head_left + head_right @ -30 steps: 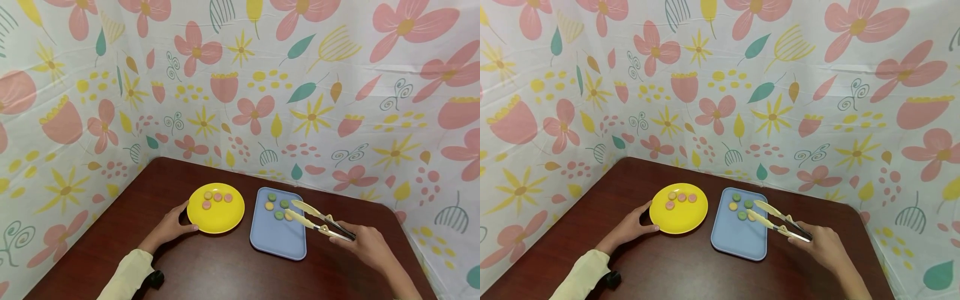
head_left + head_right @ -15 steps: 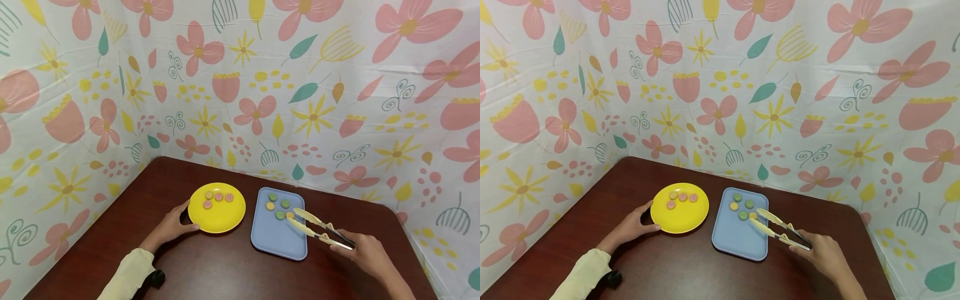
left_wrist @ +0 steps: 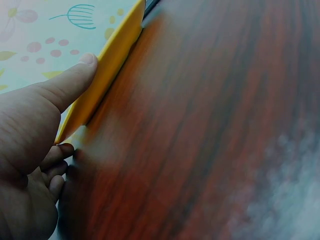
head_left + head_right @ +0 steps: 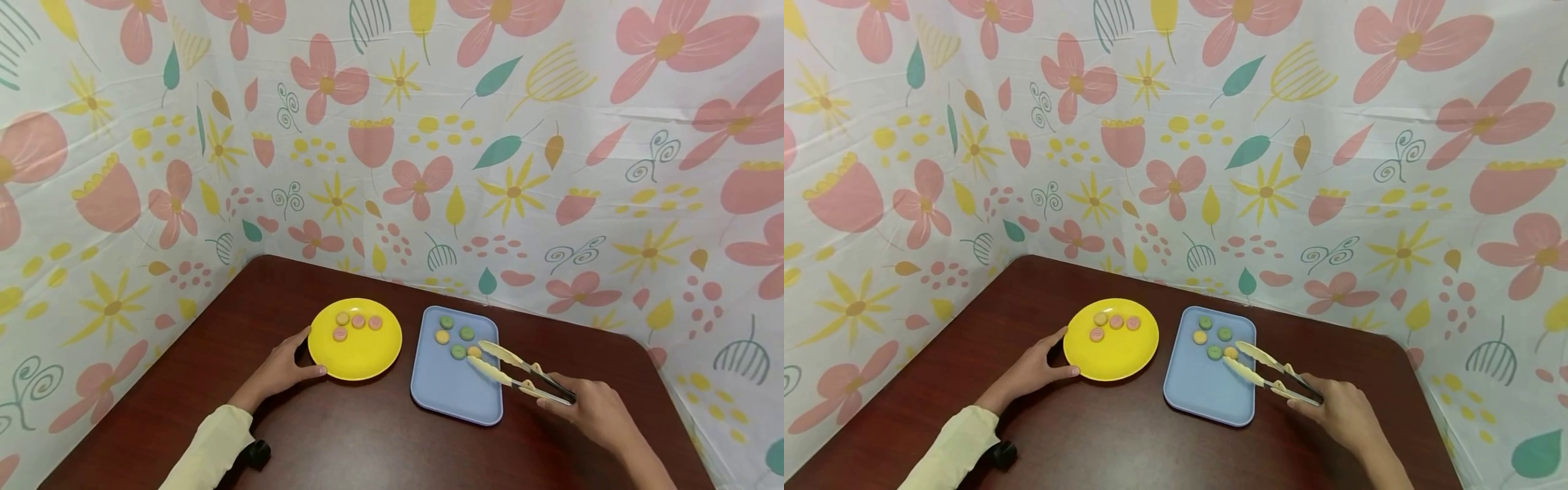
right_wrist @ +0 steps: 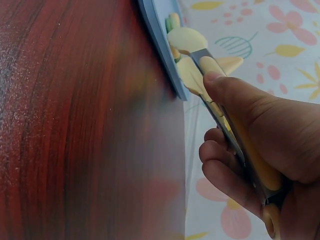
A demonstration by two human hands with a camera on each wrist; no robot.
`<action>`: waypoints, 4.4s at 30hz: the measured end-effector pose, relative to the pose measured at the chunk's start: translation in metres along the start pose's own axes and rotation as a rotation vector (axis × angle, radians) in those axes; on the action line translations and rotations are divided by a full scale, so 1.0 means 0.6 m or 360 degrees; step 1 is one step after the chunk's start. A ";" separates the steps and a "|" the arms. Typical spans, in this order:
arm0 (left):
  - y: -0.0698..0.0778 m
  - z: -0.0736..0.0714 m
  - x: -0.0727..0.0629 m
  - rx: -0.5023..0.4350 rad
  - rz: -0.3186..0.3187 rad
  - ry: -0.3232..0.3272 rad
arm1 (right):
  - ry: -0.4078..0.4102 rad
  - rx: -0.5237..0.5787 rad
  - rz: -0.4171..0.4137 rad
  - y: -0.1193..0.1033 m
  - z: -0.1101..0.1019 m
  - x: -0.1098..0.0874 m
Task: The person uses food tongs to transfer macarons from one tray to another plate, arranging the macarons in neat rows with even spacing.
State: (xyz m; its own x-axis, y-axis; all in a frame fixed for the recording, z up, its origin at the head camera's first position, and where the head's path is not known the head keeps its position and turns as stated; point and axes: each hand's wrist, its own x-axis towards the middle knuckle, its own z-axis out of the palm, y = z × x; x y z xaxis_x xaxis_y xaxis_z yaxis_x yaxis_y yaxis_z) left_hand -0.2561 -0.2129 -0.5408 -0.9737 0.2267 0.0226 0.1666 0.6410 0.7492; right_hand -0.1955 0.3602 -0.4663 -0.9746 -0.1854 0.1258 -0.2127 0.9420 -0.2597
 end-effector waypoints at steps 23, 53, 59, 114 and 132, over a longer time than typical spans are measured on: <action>0.004 0.000 -0.002 -0.0007 0.0002 0.0006 | -0.0035 -0.0020 -0.0027 -0.007 -0.001 0.004; 0.001 0.000 -0.002 -0.0016 0.0010 0.0005 | 0.0185 0.0064 -0.0084 -0.037 -0.017 0.010; -0.001 0.000 -0.001 -0.0007 0.0019 0.0006 | 0.0250 0.0077 -0.0169 -0.053 -0.018 0.018; -0.003 0.001 0.003 -0.0007 -0.0001 0.0019 | 0.0063 0.0209 -0.0622 -0.250 0.093 0.160; -0.006 0.007 0.004 -0.0021 -0.0011 0.0004 | 0.0012 0.0178 -0.0517 -0.260 0.129 0.169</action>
State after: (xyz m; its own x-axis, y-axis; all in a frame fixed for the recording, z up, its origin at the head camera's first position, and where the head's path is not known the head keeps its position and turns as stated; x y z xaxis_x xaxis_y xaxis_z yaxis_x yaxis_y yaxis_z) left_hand -0.2583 -0.2115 -0.5463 -0.9753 0.2202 0.0189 0.1576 0.6330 0.7579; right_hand -0.2666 0.1726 -0.4871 -0.8542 -0.4682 0.2261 -0.5186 0.7974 -0.3084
